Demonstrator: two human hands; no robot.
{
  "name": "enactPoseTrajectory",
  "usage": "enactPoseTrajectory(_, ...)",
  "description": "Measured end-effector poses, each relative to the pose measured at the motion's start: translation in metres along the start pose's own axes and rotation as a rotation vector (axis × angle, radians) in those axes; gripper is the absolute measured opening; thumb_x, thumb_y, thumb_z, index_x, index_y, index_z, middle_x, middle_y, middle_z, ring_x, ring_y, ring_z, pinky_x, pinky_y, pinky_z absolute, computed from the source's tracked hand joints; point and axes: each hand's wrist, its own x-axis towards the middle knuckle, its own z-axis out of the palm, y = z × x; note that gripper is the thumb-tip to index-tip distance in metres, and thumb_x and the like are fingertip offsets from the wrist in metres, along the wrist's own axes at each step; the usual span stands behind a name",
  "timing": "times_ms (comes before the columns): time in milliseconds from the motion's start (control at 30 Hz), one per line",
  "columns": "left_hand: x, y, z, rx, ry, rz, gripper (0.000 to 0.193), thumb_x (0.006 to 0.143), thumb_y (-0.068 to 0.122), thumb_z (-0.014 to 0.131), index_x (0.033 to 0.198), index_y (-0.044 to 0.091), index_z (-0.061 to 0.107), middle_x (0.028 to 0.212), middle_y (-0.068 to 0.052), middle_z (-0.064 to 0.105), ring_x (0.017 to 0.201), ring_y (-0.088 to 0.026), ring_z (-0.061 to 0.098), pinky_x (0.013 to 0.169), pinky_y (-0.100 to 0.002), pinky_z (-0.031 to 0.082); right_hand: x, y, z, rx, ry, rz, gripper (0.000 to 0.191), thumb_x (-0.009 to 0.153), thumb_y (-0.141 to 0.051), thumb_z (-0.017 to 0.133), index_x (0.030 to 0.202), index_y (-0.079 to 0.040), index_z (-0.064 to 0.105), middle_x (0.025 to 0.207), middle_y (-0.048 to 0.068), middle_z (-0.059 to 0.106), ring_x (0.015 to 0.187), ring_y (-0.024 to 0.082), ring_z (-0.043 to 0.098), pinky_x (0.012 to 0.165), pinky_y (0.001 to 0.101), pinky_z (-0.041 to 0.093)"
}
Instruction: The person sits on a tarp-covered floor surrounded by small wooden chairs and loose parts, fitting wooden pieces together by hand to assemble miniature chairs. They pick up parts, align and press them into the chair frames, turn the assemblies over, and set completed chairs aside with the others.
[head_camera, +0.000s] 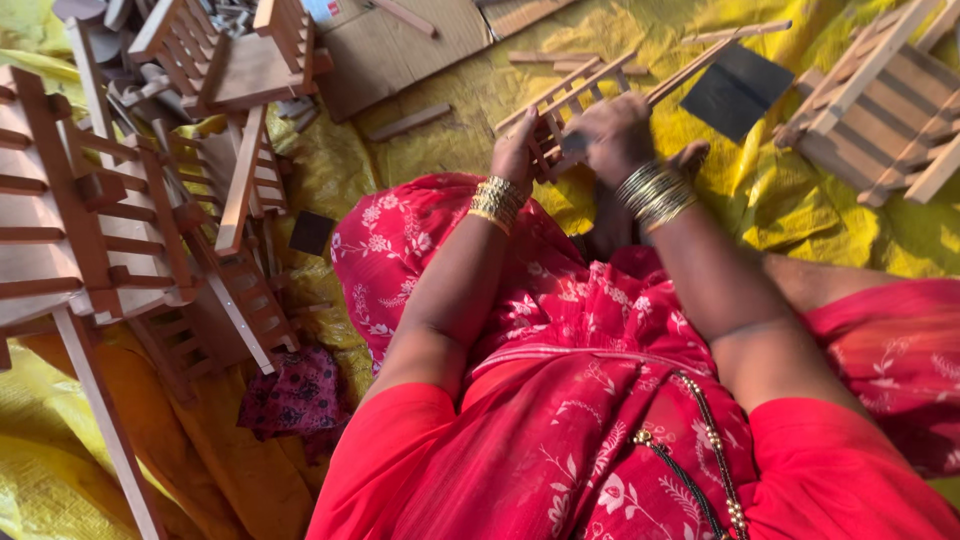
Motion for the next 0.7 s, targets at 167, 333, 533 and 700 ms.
enactPoseTrajectory(167, 0.004, 0.002, 0.005, 0.025, 0.040, 0.001, 0.047, 0.096, 0.045, 0.066, 0.114, 0.001, 0.070, 0.104, -0.012, 0.075, 0.086, -0.023, 0.073, 0.063, -0.034, 0.061, -0.011, 0.051, -0.026, -0.195, 0.108, 0.278, 0.041, 0.086, 0.006, 0.064, 0.104, -0.028, 0.078, 0.102, -0.001, 0.071, 0.101, 0.025, 0.062, 0.105, 0.0461, 0.041)
enactPoseTrajectory(333, 0.004, 0.000, 0.001, -0.020, 0.029, 0.023, 0.047, 0.096, 0.045, 0.067, 0.117, 0.002, 0.068, 0.107, -0.013, 0.074, 0.089, -0.023, 0.073, 0.067, -0.037, 0.062, -0.004, 0.053, -0.046, -0.175, 0.326, 0.274, 0.020, 0.089, -0.006, 0.078, 0.103, -0.020, 0.078, 0.096, 0.003, 0.071, 0.094, 0.027, 0.062, 0.096, 0.0480, 0.041)
enactPoseTrajectory(533, 0.002, 0.005, -0.005, 0.009, 0.062, -0.009, 0.050, 0.096, 0.047, 0.064, 0.117, 0.002, 0.068, 0.108, -0.012, 0.075, 0.088, -0.023, 0.074, 0.069, -0.040, 0.064, 0.007, -0.006, -0.020, 0.203, 0.081, 0.083, 0.019, 0.092, -0.004, 0.074, 0.107, -0.017, 0.076, 0.098, 0.006, 0.072, 0.096, 0.026, 0.065, 0.096, 0.0471, 0.042)
enactPoseTrajectory(700, 0.000, 0.005, -0.002, 0.064, -0.006, 0.001, 0.048, 0.097, 0.045, 0.064, 0.116, 0.001, 0.069, 0.108, -0.013, 0.077, 0.088, -0.024, 0.074, 0.071, -0.038, 0.062, -0.003, 0.025, -0.019, -0.089, 0.082, 0.265, 0.029, 0.093, 0.000, 0.070, 0.110, -0.022, 0.080, 0.091, 0.006, 0.069, 0.092, 0.028, 0.062, 0.095, 0.0452, 0.044)
